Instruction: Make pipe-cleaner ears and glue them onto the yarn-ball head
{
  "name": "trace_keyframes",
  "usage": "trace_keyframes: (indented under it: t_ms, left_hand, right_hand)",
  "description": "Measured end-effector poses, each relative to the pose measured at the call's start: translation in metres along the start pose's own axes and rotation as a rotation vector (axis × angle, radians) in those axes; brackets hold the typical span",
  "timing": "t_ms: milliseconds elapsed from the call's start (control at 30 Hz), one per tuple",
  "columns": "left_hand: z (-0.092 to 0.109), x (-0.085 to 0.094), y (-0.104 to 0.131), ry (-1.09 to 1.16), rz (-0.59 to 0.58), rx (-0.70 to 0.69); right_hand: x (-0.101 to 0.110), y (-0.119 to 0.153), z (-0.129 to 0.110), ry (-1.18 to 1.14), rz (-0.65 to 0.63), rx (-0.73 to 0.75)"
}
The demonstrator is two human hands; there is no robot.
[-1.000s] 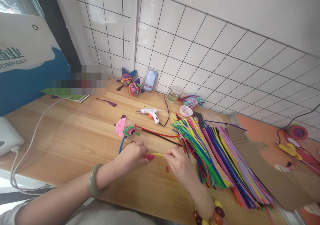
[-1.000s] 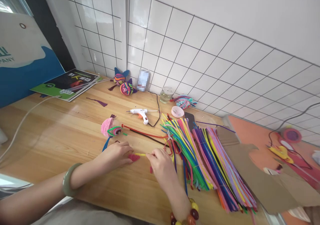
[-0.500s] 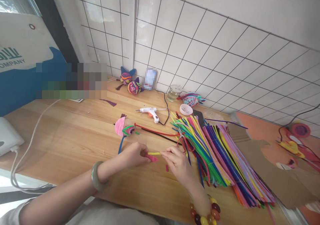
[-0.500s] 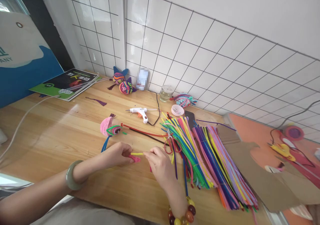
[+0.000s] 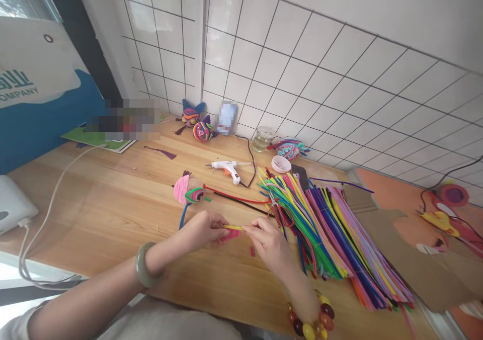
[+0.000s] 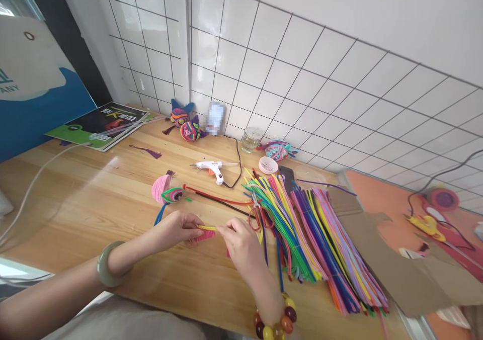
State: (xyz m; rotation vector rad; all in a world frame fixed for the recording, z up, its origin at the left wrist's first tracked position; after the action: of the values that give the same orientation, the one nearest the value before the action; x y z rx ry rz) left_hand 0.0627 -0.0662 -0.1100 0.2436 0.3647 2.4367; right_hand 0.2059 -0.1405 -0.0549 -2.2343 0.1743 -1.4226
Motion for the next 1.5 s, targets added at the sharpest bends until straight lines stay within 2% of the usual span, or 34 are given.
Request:
trace_keyframes:
  t_ms: [167, 433, 600, 800, 1033, 1267, 1500]
  left_hand:
    - [0.006, 0.0, 0.001, -0.069, -0.002, -0.055]
    - [0.008, 0.004, 0.001, -0.052, 0.084, -0.068]
    - [0.007, 0.005, 0.0, 0.019, 0.139, -0.019]
    - [0.008, 0.007, -0.001, 0.071, 0.208, -0.057]
    - [0.008, 0.008, -0.002, 0.088, 0.269, -0.072]
    - [0.015, 0.01, 0.001, 0.119, 0.292, -0.11]
    - [0.022, 0.01, 0.005, 0.135, 0.328, -0.125]
  right_hand:
    - [0.002, -0.003, -0.003, 0.015, 0.013, 0.014]
    - [0.0, -0.005, -0.004, -0.021, -0.003, -0.042]
    - [-0.002, -0.004, 0.002, -0.149, 0.056, -0.216]
    - [-0.009, 0.0, 0.006, -0.303, 0.19, -0.441]
    - [-0.015, -0.001, 0.006, -0.421, 0.278, -0.559]
    - [-0.019, -0.003, 0.006, -0.526, 0.293, -0.653]
    - [-0.036, 0.001, 0.009, -0.776, 0.26, -0.912]
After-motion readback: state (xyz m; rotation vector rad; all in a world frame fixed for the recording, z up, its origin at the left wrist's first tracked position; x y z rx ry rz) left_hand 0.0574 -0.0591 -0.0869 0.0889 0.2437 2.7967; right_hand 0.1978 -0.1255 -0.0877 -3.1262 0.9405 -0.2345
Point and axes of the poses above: each hand's wrist, its own y-axis away from the middle knuckle, its own x-axis out of the back of the hand, z = x × y, the point moved 5 cm from there along -y, towards the middle knuckle, and after that the axes turned 12 degrees about z, right-handed, at the moved point
